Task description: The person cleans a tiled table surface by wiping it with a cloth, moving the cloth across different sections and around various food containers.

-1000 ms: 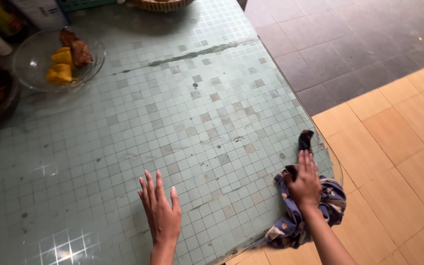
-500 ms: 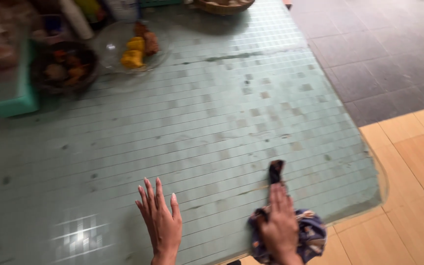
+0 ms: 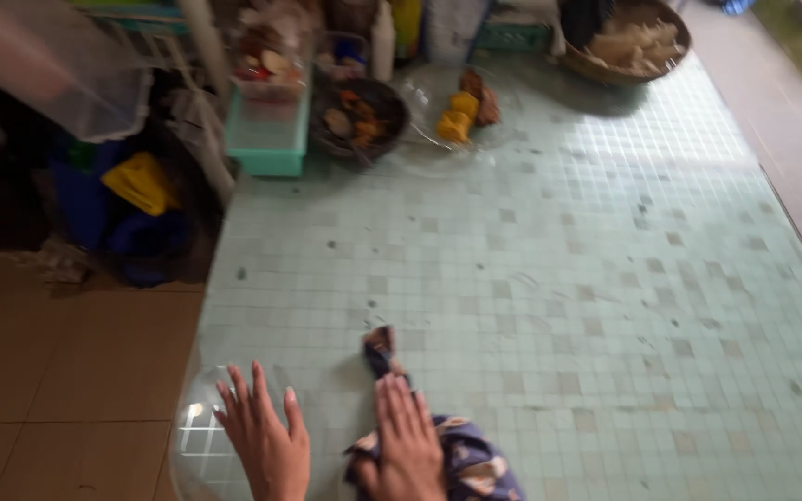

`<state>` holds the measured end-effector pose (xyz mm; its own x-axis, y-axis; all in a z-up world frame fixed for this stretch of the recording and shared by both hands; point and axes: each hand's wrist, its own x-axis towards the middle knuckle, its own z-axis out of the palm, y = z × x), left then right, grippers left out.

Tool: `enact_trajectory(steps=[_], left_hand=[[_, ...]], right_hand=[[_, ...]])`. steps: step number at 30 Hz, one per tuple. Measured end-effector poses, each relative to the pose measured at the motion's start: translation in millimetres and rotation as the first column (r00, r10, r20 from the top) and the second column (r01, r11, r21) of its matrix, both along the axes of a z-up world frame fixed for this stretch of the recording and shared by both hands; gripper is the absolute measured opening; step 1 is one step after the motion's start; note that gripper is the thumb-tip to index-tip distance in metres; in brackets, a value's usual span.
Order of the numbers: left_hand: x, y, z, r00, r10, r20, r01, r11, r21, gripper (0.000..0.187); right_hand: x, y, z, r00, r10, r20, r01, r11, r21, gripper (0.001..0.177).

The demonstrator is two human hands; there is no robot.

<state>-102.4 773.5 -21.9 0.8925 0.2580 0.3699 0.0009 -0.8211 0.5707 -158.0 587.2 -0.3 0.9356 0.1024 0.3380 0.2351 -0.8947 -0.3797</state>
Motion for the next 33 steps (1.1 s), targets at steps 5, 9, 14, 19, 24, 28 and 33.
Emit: enact_trajectory(steps=[5, 9, 14, 19, 24, 28, 33], left_hand=[[23, 20, -54, 0.996, 0.073, 0.055, -0.074, 0.997, -0.001, 0.067], [51, -7, -109, 1.0, 0.023, -0.001, -0.023, 1.0, 0.009, 0.076], [85, -75, -143, 0.989, -0.015, 0.144, 0.015, 1.0, -0.004, 0.082], [120, -154, -122, 0.977, -0.174, 0.124, 0.181, 0.982, -0.048, 0.085], [185, -247, -115, 0.962, -0.253, 0.107, 0.256, 0.966, -0.021, 0.086], [246, -331, -116, 0.94, -0.334, 0.071, 0.336, 0.942, -0.019, 0.088], [326, -418, -92, 0.929, -0.365, 0.066, 0.369, 0.928, -0.056, 0.085]], right_hand=[[29, -8, -48, 0.97, 0.122, 0.211, -0.078, 0.975, -0.206, 0.076], [64, -78, -61, 0.958, 0.038, 0.283, 0.072, 0.928, -0.366, 0.061], [114, -153, -6, 0.994, 0.062, 0.087, -0.051, 0.992, -0.118, 0.098], [167, -209, 29, 0.997, -0.082, 0.01, 0.083, 0.989, -0.123, 0.088], [241, -273, 36, 0.987, -0.159, -0.035, 0.154, 0.982, -0.111, 0.089], [313, -334, 39, 0.977, -0.191, -0.095, 0.182, 0.979, -0.091, 0.089], [418, -425, 27, 0.994, -0.093, -0.05, 0.086, 0.989, -0.117, 0.087]])
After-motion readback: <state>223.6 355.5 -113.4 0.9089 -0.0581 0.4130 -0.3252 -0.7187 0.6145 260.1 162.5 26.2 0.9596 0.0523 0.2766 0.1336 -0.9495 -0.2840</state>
